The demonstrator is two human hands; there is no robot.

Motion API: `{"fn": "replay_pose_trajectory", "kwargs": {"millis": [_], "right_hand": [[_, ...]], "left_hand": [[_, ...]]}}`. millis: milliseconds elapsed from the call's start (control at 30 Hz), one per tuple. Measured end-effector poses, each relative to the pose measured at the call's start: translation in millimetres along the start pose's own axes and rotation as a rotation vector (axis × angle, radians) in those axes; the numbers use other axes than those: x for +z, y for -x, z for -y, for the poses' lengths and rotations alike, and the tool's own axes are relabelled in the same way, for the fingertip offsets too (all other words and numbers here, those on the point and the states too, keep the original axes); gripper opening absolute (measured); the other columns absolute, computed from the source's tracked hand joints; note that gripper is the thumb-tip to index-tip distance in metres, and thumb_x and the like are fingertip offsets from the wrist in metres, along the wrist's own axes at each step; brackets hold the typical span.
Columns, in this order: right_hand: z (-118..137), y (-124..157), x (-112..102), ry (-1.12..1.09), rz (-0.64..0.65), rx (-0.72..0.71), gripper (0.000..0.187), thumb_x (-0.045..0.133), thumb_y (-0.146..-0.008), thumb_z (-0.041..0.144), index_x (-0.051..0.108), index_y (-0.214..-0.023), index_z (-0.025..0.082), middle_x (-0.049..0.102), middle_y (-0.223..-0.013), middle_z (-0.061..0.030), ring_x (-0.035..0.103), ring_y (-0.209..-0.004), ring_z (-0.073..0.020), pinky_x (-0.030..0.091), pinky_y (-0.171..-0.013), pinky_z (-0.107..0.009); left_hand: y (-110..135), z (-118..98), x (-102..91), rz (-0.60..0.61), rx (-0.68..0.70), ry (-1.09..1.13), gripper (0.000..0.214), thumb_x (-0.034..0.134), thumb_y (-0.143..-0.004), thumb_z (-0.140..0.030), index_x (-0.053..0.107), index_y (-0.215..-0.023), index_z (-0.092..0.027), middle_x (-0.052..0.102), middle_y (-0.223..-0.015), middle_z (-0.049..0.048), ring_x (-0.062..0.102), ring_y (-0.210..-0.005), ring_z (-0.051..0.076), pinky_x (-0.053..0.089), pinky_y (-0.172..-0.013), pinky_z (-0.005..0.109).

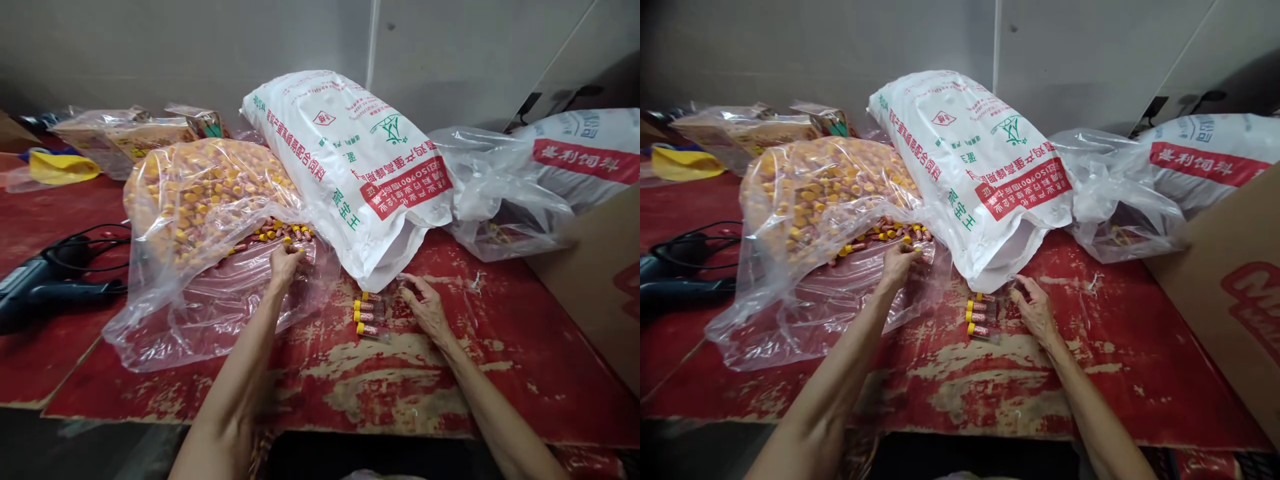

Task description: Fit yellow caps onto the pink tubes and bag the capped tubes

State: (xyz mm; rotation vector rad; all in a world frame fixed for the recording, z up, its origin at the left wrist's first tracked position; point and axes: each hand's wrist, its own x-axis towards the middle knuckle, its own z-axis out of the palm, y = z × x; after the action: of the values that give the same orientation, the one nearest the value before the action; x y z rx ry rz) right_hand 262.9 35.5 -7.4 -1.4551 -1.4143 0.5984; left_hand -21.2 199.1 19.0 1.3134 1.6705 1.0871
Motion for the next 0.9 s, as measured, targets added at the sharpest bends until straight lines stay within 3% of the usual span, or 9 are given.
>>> {"fn": "replay_pose_trajectory", "kwargs": {"millis": [133, 233, 367, 500, 633, 800, 900], "right_hand": [[25.3, 27.7, 5.4, -0.086, 0.118, 0.021, 0.028, 0.058, -0.083, 0.039, 0.065, -0.103, 0.020, 0.063, -0.098, -0.0056, 0.058, -0.092, -0.0196, 0.047, -0.083, -0.034], [41.9, 41.9, 12.6, -0.306, 0.084, 0.145, 0.028, 0.064, -0.079, 0.040, 0.063, -0.098, 0.020, 0.064, -0.094, -0.0053, 0.060, -0.086, -0.0186, 0.050, -0.078, -0.032], [62.2, 59.9, 20.9, -0.538, 0.005, 0.200, 0.028, 0.069, -0.075, 0.036, 0.053, -0.093, 0.022, 0.065, -0.087, -0.0022, 0.061, -0.077, -0.0157, 0.053, -0.072, -0.030], [76.2, 82.4, 28.1, -0.506, 0.063, 0.190, 0.035, 0.071, -0.073, 0.031, 0.053, -0.102, 0.023, 0.066, -0.096, -0.0026, 0.064, -0.086, -0.0167, 0.053, -0.077, -0.031], [75.6, 101.0, 34.2, -0.321, 0.151, 0.137, 0.022, 0.065, -0.079, 0.031, 0.060, -0.098, 0.021, 0.066, -0.098, -0.0039, 0.064, -0.086, -0.0171, 0.052, -0.078, -0.031], [66.4, 111.8, 36.1, -0.011, 0.129, -0.058, 0.017, 0.059, -0.083, 0.026, 0.060, -0.100, 0.022, 0.066, -0.097, -0.0036, 0.063, -0.088, -0.0177, 0.052, -0.079, -0.031], [60.9, 118.3, 39.5, 0.036, 0.116, -0.173, 0.017, 0.055, -0.086, 0.024, 0.061, -0.103, 0.022, 0.065, -0.098, -0.0044, 0.062, -0.091, -0.0175, 0.052, -0.081, -0.031]], "left_hand": [[79.4, -4.1, -8.4, 0.148, -0.084, 0.453, 0.025, 0.069, -0.060, -0.026, 0.045, -0.067, -0.018, 0.061, -0.062, -0.0004, 0.058, -0.057, 0.011, 0.042, -0.054, 0.022], [140.4, -3.8, -7.6, 0.222, -0.240, 0.810, 0.034, 0.078, -0.051, -0.023, 0.049, -0.069, -0.017, 0.062, -0.062, -0.0029, 0.058, -0.055, 0.010, 0.043, -0.053, 0.021], [198.1, 1.6, 0.5, 0.225, -0.421, 0.989, 0.037, 0.082, -0.046, -0.019, 0.053, -0.068, -0.015, 0.062, -0.063, -0.0036, 0.060, -0.056, 0.010, 0.047, -0.053, 0.021], [229.4, 6.7, 12.8, 0.172, -0.441, 1.082, 0.040, 0.085, -0.046, -0.019, 0.061, -0.077, -0.015, 0.063, -0.068, -0.0039, 0.062, -0.058, 0.011, 0.052, -0.059, 0.024], [247.8, 12.8, 24.5, 0.139, -0.417, 1.088, 0.036, 0.086, -0.048, -0.024, 0.068, -0.077, -0.014, 0.067, -0.074, 0.0005, 0.063, -0.066, 0.012, 0.052, -0.066, 0.024], [264.1, 28.5, 30.7, 0.161, -0.249, 0.915, 0.029, 0.074, -0.069, -0.036, 0.073, -0.091, -0.016, 0.070, -0.091, 0.0065, 0.063, -0.087, 0.017, 0.049, -0.083, 0.029], [272.0, 33.9, 31.0, 0.198, -0.164, 0.788, 0.028, 0.067, -0.076, -0.035, 0.073, -0.096, -0.017, 0.069, -0.099, 0.0076, 0.061, -0.096, 0.019, 0.046, -0.089, 0.032]]}}
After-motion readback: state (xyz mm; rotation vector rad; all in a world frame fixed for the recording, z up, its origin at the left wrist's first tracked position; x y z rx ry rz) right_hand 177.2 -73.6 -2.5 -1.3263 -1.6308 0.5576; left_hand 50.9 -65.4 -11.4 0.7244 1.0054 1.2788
